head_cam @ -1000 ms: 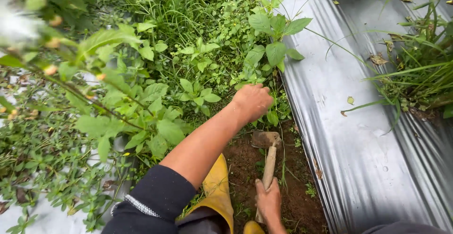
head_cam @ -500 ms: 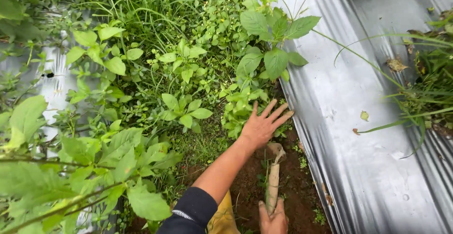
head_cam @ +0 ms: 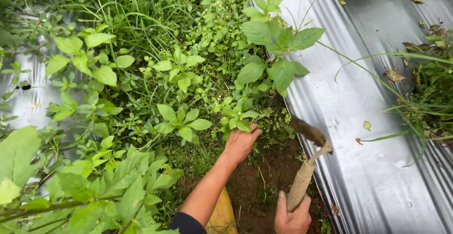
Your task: Using a hand hoe to clear weeds from a soil patch between plastic-covered planting beds.
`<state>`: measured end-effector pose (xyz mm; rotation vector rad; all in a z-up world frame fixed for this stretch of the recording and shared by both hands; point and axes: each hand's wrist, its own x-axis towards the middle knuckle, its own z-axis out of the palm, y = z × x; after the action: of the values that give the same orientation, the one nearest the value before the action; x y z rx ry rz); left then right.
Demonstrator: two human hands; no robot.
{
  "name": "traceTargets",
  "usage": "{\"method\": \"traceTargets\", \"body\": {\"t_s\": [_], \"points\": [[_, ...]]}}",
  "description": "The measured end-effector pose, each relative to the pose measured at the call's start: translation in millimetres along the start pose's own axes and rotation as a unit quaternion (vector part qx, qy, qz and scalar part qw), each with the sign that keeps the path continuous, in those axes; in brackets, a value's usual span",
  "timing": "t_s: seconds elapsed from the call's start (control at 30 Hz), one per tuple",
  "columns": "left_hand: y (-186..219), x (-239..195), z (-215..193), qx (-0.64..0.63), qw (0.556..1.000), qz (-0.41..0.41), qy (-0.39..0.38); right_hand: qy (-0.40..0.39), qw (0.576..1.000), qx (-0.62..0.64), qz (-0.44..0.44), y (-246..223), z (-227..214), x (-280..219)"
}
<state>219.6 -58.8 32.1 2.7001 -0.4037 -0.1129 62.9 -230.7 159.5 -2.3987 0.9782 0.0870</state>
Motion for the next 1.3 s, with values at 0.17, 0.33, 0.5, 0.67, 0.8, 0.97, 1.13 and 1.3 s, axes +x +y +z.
{"method": "traceTargets", "body": {"t_s": [0.17,0.33,0.5,0.67,0.8,0.97,1.13,1.3], "points": [[1,-6,-22,0.006,0.999,-0.018,-0.031,-0.089,0.989,0.005,-0.115,-11,8,23],[-8,-14,-2,0.034,0.997,0.006,0.063,-0.061,0.993,-0.013,-0.101,-2,17,15],[-8,-16,-5,0.003,0.996,0.025,0.085,-0.106,0.984,-0.003,-0.140,10,26,26],[-11,-16,-9,-0.077,0.996,-0.003,0.038,-0.076,0.992,-0.034,-0.099,19,37,12],[-11,-19,-15,-0.114,0.993,-0.006,0.034,-0.141,0.983,-0.012,-0.116,16,36,22],[-22,-16,9,-0.067,0.997,-0.026,-0.002,-0.095,0.977,-0.101,-0.164,63,69,20],[-25,-12,21,-0.162,0.983,-0.080,0.022,-0.089,0.975,0.006,-0.202,-2,47,32],[-19,-11,-1,-0.210,0.969,-0.118,-0.047,-0.111,0.959,-0.055,-0.256,7,62,50]]}}
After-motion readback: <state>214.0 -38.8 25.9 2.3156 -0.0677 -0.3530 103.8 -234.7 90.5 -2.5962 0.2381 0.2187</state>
